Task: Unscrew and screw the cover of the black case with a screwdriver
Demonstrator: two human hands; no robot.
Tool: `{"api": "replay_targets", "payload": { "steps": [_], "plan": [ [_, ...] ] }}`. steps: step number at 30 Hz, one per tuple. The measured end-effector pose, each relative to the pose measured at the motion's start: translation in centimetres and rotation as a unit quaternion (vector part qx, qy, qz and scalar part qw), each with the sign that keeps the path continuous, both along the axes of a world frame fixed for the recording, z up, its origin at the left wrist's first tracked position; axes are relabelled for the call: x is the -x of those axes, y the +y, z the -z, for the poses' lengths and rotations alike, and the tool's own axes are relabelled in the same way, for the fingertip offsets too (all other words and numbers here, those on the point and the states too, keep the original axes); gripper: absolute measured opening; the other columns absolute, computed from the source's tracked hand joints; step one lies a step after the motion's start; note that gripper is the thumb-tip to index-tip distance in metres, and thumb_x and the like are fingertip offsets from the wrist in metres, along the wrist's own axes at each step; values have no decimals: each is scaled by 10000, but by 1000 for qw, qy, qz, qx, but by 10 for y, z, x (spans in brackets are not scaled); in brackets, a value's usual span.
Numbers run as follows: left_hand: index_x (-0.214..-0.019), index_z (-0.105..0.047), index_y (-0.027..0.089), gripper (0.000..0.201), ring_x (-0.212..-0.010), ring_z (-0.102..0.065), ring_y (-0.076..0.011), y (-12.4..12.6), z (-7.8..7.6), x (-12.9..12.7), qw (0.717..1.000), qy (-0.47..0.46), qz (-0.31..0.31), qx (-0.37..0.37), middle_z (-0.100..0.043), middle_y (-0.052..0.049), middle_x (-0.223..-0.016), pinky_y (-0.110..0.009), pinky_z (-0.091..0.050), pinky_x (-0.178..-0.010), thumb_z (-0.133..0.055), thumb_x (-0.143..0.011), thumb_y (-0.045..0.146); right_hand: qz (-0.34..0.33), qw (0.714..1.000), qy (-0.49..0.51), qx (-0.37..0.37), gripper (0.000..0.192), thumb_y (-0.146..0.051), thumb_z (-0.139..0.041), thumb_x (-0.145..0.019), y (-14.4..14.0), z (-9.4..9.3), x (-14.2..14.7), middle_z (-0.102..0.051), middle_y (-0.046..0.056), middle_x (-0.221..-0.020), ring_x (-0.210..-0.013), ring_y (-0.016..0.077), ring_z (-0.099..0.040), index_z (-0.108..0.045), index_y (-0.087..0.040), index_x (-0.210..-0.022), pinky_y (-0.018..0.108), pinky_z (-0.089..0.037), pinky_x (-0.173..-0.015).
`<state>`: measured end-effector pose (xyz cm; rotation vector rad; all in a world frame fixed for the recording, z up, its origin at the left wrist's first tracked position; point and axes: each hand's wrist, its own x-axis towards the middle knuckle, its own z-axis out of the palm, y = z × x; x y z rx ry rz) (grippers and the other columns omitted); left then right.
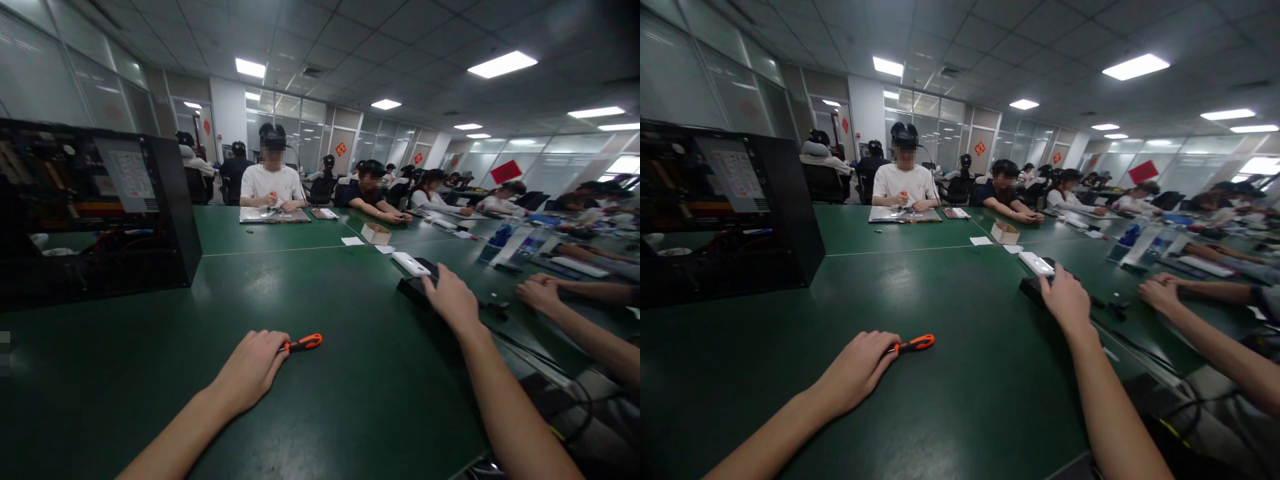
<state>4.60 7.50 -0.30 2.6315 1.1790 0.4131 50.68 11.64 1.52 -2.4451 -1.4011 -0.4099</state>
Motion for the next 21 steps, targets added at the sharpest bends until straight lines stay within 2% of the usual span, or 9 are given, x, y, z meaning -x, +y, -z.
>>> {"api": "replay_targets", "payload": {
  "steps": [2, 5, 7, 10, 12, 14, 16, 18, 21],
  "plan": [
    [-1216, -576, 199, 274, -847, -662, -273, -1, 1, -1, 1000, 7, -27, 8, -714, -90, -977, -367, -445, -783, -368, -1045, 254, 18, 999, -32, -11, 697, -557, -304, -992, -29, 11, -6, -598, 251, -1316, -1116, 402, -632, -411, -63, -1471, 489, -517, -877],
    [-1263, -543, 205, 299, -785, -682, -279, -1, 2, -2, 998, -9, -60, 34, -720, -85, -905, -336, -424, -712, -351, -1047, 284, 11, 999, -46, 26, 645, -515, -299, -993, -64, 39, -18, -657, 230, -1207, -1009, 393, -669, -495, -86, -1433, 491, -547, -765],
    [-1264, -538, 211, 301, -803, -696, -276, 0, 1, -1, 994, -54, -70, 58, -720, -80, -898, -320, -416, -700, -354, -1043, 300, -27, 998, -43, 34, 587, -474, -322, -988, -78, 53, -23, -684, 203, -1156, -958, 375, -684, -556, -129, -1401, 484, -557, -731],
    [-1247, -550, 212, 315, -760, -683, -246, 2, 0, 2, 981, -149, -82, 90, -698, -48, -829, -295, -407, -678, -348, -1040, 335, -130, 990, -29, -50, 580, -480, -380, -980, -86, 56, -9, -668, 184, -1235, -1027, 344, -674, -555, -143, -1417, 486, -567, -830],
    [-1213, -576, 200, 334, -683, -637, -219, 5, 1, 4, 966, -220, -89, 100, -645, -11, -724, -279, -395, -647, -365, -1030, 385, -228, 968, 2, -107, 575, -483, -419, -986, -86, 46, 19, -638, 170, -1313, -1140, 316, -642, -526, -153, -1445, 483, -536, -962],
    [-1168, -600, 182, 366, -616, -572, -191, 9, 3, 5, 942, -299, -107, 109, -577, 19, -649, -261, -375, -602, -411, -1005, 449, -342, 933, 41, -106, 534, -446, -443, -1003, -85, 30, 61, -613, 157, -1363, -1218, 286, -606, -502, -182, -1463, 474, -498, -1042],
    [-1169, -601, 165, 432, -562, -519, -165, 14, 8, 5, 903, -381, -144, 136, -551, 34, -631, -240, -346, -543, -468, -962, 521, -456, 886, 72, -41, 521, -377, -455, -1016, -80, 12, 111, -592, 146, -1396, -1241, 257, -591, -433, -219, -1512, 450, -492, -1050],
    [-1190, -588, 145, 537, -504, -466, -140, 19, 12, 4, 853, -459, -176, 173, -533, 49, -609, -222, -298, -480, -533, -900, 594, -555, 828, 77, 33, 577, -336, -502, -999, -72, -1, 162, -599, 155, -1383, -1199, 249, -607, -369, -210, -1547, 424, -502, -1021],
    [-1153, -623, 100, 651, -438, -357, -104, 22, 15, 3, 805, -528, -197, 188, -414, 91, -525, -210, -226, -434, -634, -805, 650, -664, 743, 45, 77, 577, -352, -569, -967, -56, -3, 230, -632, 164, -1332, -1143, 262, -624, -428, -178, -1499, 411, -504, -979]
  ]
}}
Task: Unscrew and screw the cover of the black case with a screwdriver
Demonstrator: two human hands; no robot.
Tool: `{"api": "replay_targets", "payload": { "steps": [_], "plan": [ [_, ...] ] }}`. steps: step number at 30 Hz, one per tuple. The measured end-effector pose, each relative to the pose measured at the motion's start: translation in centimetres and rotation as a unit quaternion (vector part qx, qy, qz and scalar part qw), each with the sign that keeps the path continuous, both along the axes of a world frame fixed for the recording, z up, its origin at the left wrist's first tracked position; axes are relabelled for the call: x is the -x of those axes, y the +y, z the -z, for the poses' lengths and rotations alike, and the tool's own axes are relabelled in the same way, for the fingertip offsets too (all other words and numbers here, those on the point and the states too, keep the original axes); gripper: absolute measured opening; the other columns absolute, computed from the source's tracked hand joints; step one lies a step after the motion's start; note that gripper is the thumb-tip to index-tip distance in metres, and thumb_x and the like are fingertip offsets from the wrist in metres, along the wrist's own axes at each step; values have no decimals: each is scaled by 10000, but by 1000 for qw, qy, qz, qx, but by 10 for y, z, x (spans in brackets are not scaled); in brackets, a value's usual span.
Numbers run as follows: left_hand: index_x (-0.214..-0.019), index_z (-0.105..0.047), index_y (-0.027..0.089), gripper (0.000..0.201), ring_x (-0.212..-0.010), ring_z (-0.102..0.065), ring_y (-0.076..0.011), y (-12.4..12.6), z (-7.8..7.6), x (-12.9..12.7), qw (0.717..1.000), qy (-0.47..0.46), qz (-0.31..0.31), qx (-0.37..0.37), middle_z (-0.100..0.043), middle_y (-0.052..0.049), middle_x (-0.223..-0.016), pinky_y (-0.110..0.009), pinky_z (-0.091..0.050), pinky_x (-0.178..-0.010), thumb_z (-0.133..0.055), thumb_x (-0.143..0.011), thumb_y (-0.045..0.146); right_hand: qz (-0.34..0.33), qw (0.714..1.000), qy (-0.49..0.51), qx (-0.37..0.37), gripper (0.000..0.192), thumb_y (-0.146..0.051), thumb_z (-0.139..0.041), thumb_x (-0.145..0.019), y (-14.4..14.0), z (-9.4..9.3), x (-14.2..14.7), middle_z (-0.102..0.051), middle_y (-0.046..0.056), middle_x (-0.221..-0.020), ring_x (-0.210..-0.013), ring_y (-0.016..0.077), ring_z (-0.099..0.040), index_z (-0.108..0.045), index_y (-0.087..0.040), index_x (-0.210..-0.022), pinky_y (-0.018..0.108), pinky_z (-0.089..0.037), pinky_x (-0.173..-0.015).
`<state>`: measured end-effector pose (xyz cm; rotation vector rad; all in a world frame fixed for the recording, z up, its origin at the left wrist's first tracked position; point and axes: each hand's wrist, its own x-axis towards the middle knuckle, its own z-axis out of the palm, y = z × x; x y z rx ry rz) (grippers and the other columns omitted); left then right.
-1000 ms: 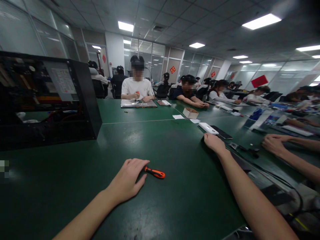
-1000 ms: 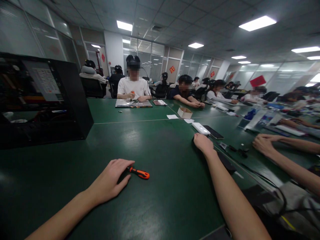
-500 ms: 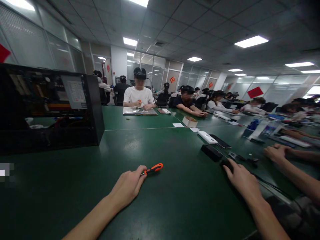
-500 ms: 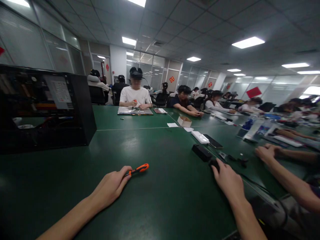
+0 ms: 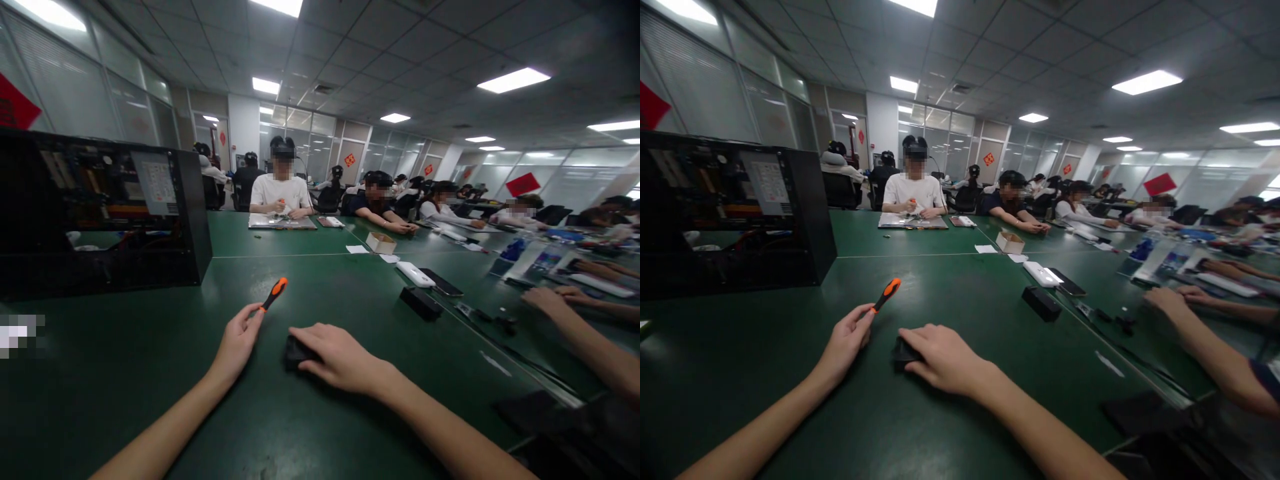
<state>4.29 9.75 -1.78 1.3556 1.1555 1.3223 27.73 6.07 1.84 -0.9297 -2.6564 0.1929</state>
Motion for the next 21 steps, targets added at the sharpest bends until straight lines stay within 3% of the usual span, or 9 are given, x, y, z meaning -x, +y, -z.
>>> {"api": "replay_targets", "payload": {
  "steps": [2, 4, 7, 10, 12, 17, 21],
  "plan": [
    [-1103, -666, 83, 637, -446, -347, -94, -1, -3, 1, 1000, -9, -16, -12, -404, 89, -518, -210, -245, -437, -679, -783, 633, -47, 999, 14, -8, 561, -363, -589, -953, 10, 9, 34, -650, 174, -1298, -1096, 273, -640, -469, -153, -1459, 414, -512, -938],
    [-1061, -706, 88, 593, -483, -408, -103, -4, -7, 2, 999, 0, -26, -28, -494, 54, -554, -215, -307, -460, -704, -778, 610, -70, 996, 59, -13, 538, -406, -615, -933, 16, 19, 56, -676, 169, -1238, -1050, 285, -650, -528, -142, -1393, 424, -512, -906],
    [-1034, -745, 108, 549, -594, -559, -152, -10, -13, 5, 999, 15, -26, -33, -674, -21, -707, -235, -412, -527, -719, -775, 592, -59, 974, 215, 40, 441, -453, -628, -922, 18, 31, 66, -692, 124, -1196, -1080, 269, -637, -604, -181, -1269, 418, -486, -954],
    [-1042, -768, 121, 493, -750, -664, -212, -14, -14, 6, 999, 35, 1, -23, -763, -72, -874, -265, -496, -645, -720, -793, 543, 13, 899, 412, 145, 356, -460, -588, -953, 18, 35, 58, -696, 82, -1135, -1061, 218, -638, -606, -214, -1210, 377, -477, -971],
    [-1047, -780, 130, 445, -824, -689, -238, -14, -12, 6, 998, 58, 30, -21, -783, -85, -938, -290, -522, -718, -710, -813, 502, 44, 850, 483, 206, 336, -486, -590, -951, 20, 38, 52, -692, 62, -1054, -983, 196, -643, -613, -217, -1151, 350, -490, -917],
    [-1096, -782, 150, 384, -982, -705, -278, -13, -10, 9, 992, 78, 100, -14, -783, -104, -1083, -342, -538, -859, -665, -861, 430, 79, 752, 566, 329, 410, -584, -649, -881, 31, 47, 53, -669, 24, -911, -749, 149, -627, -623, -211, -1051, 300, -507, -749],
    [-1150, -764, 154, 410, -1050, -692, -298, -13, -11, 11, 987, 100, 128, 1, -765, -119, -1144, -386, -531, -933, -647, -880, 439, 108, 696, 600, 379, 475, -592, -737, -798, 39, 50, 56, -681, 18, -887, -769, 153, -642, -654, -192, -1041, 290, -508, -756]
  ]
}}
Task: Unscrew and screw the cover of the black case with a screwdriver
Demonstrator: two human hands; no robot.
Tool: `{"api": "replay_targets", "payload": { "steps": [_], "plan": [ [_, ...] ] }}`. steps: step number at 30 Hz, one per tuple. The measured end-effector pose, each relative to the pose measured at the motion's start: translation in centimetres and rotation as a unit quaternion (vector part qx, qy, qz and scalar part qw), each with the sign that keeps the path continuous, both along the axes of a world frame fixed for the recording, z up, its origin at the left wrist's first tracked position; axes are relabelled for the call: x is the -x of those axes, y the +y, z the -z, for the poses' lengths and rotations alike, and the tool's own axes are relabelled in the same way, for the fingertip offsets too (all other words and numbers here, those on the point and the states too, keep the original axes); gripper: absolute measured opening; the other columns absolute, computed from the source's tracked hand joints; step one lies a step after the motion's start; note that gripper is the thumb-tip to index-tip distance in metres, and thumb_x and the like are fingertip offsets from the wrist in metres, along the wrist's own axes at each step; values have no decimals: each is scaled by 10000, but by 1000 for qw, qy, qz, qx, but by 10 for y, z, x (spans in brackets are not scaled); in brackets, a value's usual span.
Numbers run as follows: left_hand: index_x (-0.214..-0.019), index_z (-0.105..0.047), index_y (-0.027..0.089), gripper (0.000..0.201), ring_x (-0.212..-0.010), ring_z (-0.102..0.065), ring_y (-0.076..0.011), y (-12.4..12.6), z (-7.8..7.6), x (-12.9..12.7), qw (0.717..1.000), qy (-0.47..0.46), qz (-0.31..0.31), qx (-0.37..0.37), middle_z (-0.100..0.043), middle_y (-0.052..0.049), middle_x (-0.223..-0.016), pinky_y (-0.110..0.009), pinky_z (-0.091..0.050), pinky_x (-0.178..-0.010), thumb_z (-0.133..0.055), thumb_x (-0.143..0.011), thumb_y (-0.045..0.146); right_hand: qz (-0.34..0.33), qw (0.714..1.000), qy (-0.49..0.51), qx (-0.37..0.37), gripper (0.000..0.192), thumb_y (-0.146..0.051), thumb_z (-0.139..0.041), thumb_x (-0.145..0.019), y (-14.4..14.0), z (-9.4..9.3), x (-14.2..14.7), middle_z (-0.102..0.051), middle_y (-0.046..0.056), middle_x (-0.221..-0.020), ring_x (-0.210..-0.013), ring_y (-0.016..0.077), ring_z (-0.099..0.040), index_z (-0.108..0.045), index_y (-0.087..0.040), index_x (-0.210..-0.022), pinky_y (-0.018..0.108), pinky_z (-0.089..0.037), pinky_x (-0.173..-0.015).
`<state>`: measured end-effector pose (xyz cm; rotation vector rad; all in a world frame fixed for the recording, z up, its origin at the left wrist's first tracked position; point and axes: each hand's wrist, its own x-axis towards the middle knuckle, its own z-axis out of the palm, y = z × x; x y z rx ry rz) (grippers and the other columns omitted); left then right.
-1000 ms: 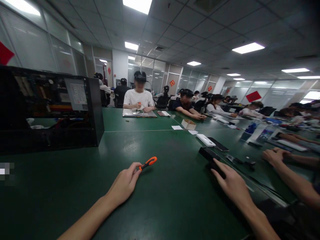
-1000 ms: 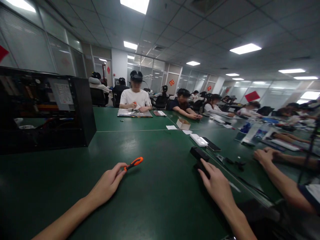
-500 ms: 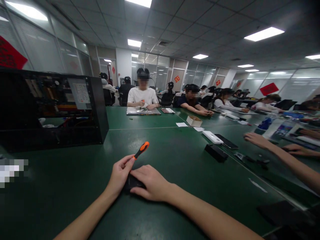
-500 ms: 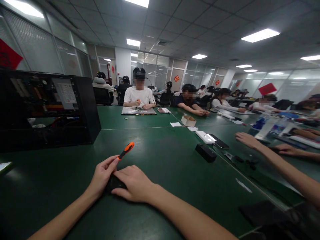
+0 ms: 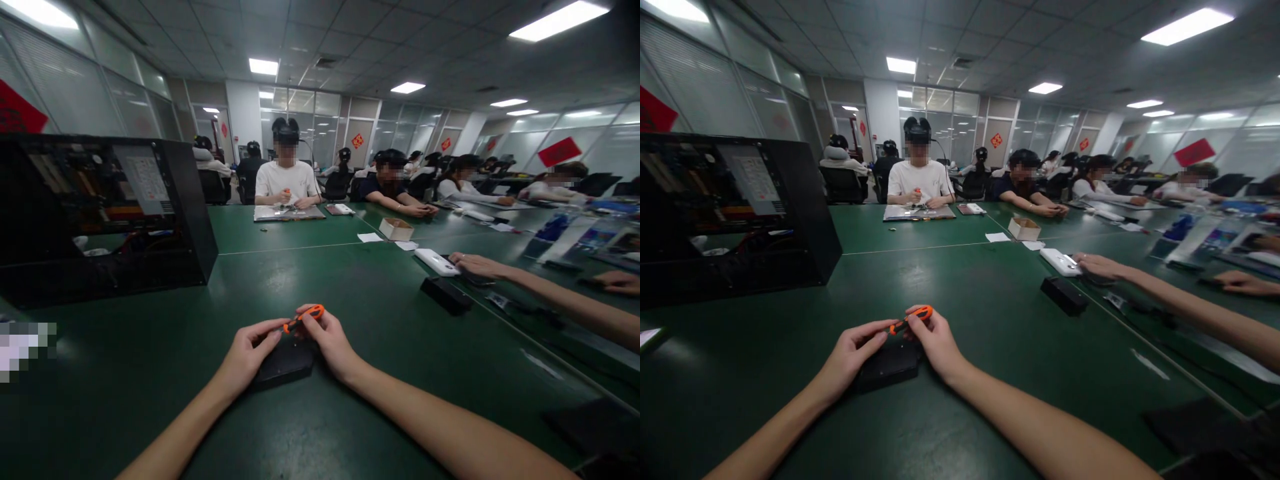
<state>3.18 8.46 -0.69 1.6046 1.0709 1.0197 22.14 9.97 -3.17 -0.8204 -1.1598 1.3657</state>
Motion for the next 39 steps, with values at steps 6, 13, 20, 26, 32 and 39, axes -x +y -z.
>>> {"api": "replay_targets", "payload": {
  "steps": [6, 13, 20, 26, 32, 39],
  "plan": [
    [-1360, -620, 163, 584, -1032, -685, -278, -1, -2, 5, 998, 13, 67, 2, -736, -115, -1117, -398, -535, -927, -694, -847, 432, 38, 983, 143, 107, 600, -498, -856, -688, 11, -2, -5, -696, 6, -850, -742, 139, -656, -602, -189, -1136, 238, -483, -644],
    [-1343, -649, 210, 532, -1257, -609, -321, -6, -16, 8, 981, 140, 136, 3, -672, -112, -1353, -500, -404, -1132, -707, -833, 349, 75, 975, 178, 110, 711, -477, -831, -716, 18, 5, -6, -692, -7, -815, -661, 135, -648, -480, -226, -1281, 269, -509, -636],
    [-1219, -739, 213, 426, -1145, -675, -313, -8, -24, -2, 973, 209, 94, -22, -742, -86, -1229, -436, -482, -1050, -711, -820, 357, 195, 975, 11, -104, 632, -476, -666, -887, 16, -19, -29, -644, -15, -854, -776, 147, -643, -391, -246, -1407, 309, -549, -740],
    [-1187, -756, 218, 412, -1108, -690, -315, -11, -23, -4, 973, 209, 96, -32, -756, -85, -1194, -429, -509, -1009, -722, -811, 382, 184, 923, -101, -324, 510, -375, -604, -959, -6, -34, -39, -623, 22, -1019, -864, 166, -646, -396, -321, -1421, 374, -571, -820],
    [-1212, -737, 226, 410, -1127, -680, -302, -12, -19, -5, 972, 203, 107, -46, -746, -75, -1217, -432, -475, -1049, -706, -829, 368, 154, 894, -142, -395, 505, -301, -558, -982, -8, -27, -38, -615, 33, -1035, -879, 172, -663, -365, -331, -1447, 376, -581, -807],
    [-1177, -744, 213, 360, -1100, -689, -287, -16, -23, -11, 970, 203, 108, -83, -756, -73, -1185, -406, -496, -1013, -683, -841, 329, 135, 898, -187, -375, 489, -308, -583, -967, -11, -37, -43, -649, 43, -1064, -914, 187, -662, -429, -314, -1431, 388, -575, -846]
  ]
}}
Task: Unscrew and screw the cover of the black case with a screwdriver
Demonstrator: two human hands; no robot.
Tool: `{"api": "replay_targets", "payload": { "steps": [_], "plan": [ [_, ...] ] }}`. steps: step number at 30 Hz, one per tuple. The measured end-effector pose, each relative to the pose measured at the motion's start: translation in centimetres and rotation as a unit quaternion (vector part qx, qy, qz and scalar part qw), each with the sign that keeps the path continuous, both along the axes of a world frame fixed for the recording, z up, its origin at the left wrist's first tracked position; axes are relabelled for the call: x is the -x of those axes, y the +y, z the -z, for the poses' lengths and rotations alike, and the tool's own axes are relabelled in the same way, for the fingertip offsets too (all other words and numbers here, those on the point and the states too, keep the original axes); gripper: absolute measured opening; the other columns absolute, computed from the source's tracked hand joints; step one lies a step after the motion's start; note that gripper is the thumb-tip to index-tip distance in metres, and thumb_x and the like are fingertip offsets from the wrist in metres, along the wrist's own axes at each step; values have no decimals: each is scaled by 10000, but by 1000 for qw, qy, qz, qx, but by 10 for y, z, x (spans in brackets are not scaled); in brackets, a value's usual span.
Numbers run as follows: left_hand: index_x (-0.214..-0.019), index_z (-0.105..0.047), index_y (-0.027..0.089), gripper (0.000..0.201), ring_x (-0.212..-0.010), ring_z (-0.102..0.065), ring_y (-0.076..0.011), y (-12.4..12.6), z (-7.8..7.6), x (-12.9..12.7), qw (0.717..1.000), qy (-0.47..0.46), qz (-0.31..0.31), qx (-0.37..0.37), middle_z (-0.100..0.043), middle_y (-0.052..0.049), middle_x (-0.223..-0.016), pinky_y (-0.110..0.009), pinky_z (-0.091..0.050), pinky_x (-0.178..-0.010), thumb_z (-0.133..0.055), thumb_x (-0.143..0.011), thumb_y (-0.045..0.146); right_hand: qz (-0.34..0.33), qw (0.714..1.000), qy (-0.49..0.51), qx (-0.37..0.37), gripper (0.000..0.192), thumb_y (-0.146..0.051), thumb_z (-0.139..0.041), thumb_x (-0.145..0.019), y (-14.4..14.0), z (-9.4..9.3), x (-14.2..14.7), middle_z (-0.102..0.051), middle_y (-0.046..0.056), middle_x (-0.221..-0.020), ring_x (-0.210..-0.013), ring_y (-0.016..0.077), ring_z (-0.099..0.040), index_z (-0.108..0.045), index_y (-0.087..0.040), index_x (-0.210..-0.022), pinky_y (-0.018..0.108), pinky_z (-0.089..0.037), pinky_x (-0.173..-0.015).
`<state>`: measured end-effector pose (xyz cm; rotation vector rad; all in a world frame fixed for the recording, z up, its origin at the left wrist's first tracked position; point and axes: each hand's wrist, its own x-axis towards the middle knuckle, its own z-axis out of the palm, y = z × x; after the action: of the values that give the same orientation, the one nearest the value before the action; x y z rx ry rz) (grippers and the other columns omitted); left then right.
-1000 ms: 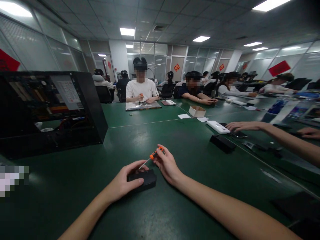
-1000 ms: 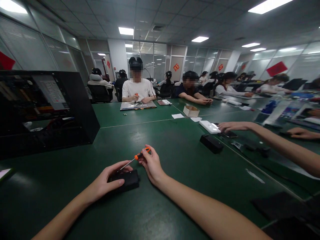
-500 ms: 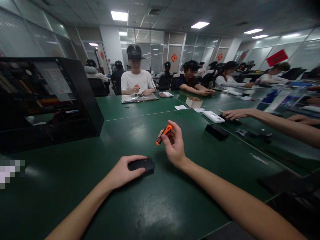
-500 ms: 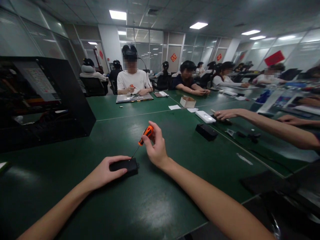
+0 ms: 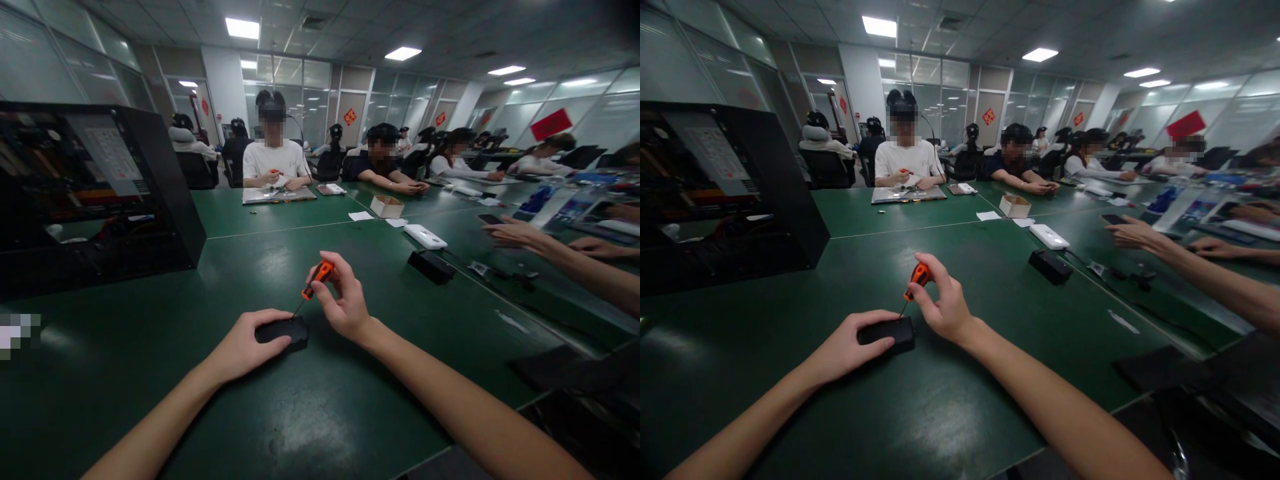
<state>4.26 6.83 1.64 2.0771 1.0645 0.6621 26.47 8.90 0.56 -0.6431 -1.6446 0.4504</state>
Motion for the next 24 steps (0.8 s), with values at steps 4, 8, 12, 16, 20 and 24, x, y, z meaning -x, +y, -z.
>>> {"api": "replay_targets", "payload": {
  "steps": [4, 8, 12, 16, 20, 24],
  "plan": [
    [-1134, -750, 203, 310, -1051, -702, -265, -5, 4, -6, 999, -13, -11, -45, -763, -70, -1144, -361, -519, -962, -679, -845, 292, 8, 1000, -5, 12, 470, -302, -558, -984, -6, -8, 5, -661, 46, -1118, -923, 178, -667, -433, -327, -1436, 391, -575, -878],
    [-1099, -750, 195, 296, -1024, -709, -262, -6, 9, -9, 997, -27, -33, -66, -765, -74, -1121, -361, -527, -951, -704, -821, 286, -6, 1000, -24, 11, 551, -265, -521, -1001, -8, -10, 8, -688, 23, -1051, -894, 166, -689, -331, -347, -1511, 384, -585, -868],
    [-1103, -736, 200, 315, -1034, -706, -267, -6, 10, -8, 996, -31, -38, -77, -762, -74, -1126, -381, -528, -972, -723, -804, 299, 32, 996, -67, -43, 687, -281, -692, -904, -3, -10, 6, -683, 41, -1127, -866, 168, -685, -351, -323, -1498, 378, -582, -861],
    [-1119, -724, 218, 322, -1040, -703, -256, -6, 10, -7, 997, -26, -21, -76, -756, -52, -1132, -370, -527, -972, -726, -801, 268, 58, 995, -60, -55, 668, -280, -737, -864, 1, -13, 4, -670, 53, -1174, -834, 147, -669, -418, -297, -1451, 334, -584, -797],
    [-1108, -723, 227, 313, -1030, -704, -245, -5, 11, -8, 996, -34, -18, -76, -755, -36, -1119, -351, -527, -958, -733, -796, 250, -10, 998, -58, -27, 666, -196, -644, -916, -6, -17, 7, -701, 14, -1025, -868, 142, -684, -347, -304, -1501, 346, -581, -872],
    [-1097, -721, 222, 309, -1024, -704, -246, -6, 11, -9, 996, -38, -23, -72, -755, -34, -1116, -347, -529, -941, -736, -791, 261, -18, 995, -73, -67, 692, -153, -655, -890, -11, -20, 9, -691, 12, -997, -862, 150, -686, -347, -302, -1492, 354, -584, -852]
  ]
}}
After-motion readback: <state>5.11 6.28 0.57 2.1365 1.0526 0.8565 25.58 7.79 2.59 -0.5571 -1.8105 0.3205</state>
